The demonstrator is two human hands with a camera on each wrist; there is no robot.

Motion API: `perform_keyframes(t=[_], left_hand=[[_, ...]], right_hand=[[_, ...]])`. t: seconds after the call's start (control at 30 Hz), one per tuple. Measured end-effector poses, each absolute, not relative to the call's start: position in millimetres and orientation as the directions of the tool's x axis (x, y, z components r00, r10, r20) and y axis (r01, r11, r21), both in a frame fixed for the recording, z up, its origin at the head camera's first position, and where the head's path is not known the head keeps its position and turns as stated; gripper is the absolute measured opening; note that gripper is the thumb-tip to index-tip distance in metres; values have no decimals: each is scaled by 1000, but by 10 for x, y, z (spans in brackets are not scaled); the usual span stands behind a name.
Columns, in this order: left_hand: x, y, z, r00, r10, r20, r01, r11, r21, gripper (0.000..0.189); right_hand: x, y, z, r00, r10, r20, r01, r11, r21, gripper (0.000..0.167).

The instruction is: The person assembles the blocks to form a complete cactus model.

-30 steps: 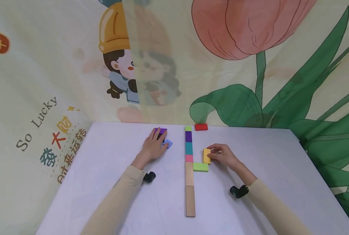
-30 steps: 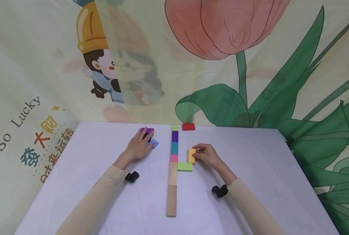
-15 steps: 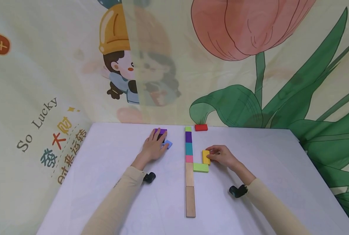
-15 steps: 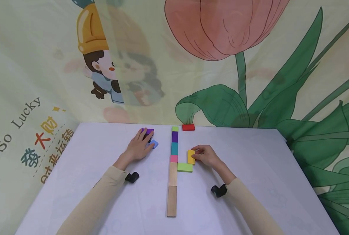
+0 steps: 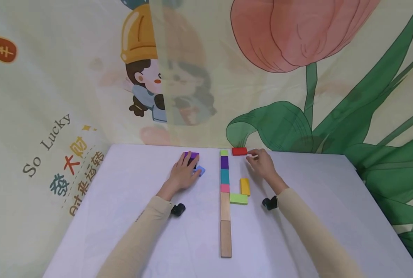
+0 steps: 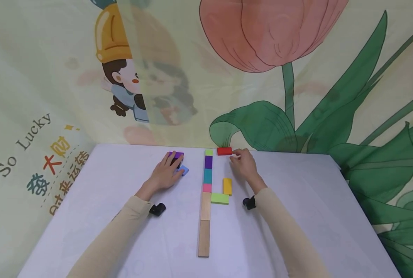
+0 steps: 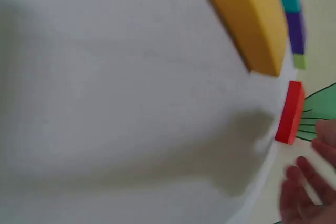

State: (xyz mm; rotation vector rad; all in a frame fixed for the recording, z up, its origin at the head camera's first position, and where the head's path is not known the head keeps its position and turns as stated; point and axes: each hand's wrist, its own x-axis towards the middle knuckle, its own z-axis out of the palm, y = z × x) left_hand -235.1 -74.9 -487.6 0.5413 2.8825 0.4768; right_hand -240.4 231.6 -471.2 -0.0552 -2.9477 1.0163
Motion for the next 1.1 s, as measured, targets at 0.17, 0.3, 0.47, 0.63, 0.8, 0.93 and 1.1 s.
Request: perform_keyframes(t=[0.17, 0.3, 0.47, 0.63, 0.8, 0.93, 1.1], left_hand=[[-2360, -754, -4872, -916, 389, -100, 338, 882, 328, 64], [-2356, -743, -4867, -915, 395, -87, 349, 880, 323, 64], [-2334, -753, -4866, -916, 395, -67, 349, 869, 350, 62], [-2307, -774, -4853, -918, 392, -58, 349, 869, 352, 62], [-2335, -762, -4852, -921, 378, -89, 329, 882, 337, 63], [-2353, -758, -4857, -920, 378, -108, 328, 889, 320, 63], [-2358, -767, -4879, -920, 382, -87, 337, 885, 320, 63]], right_hand=[[-2679, 2172, -4678, -995, -69, 65, -91, 892, -442, 34], [-2760, 2112, -4650, -995, -96, 29, -100, 921, -376, 34], [-2775, 2076, -4644, -998, -35, -44, -15, 924, -381, 35], [-2786, 2060, -4656, -994, -24, -110, 21, 919, -394, 32], [-2743, 2091, -4614, -993, -20, -114, 35, 889, -456, 31], [-2647, 2168, -4576, -995, 2, -100, 61, 802, -594, 39], [-2481, 2296, -4620, -991, -27, -131, 74, 703, -707, 43]])
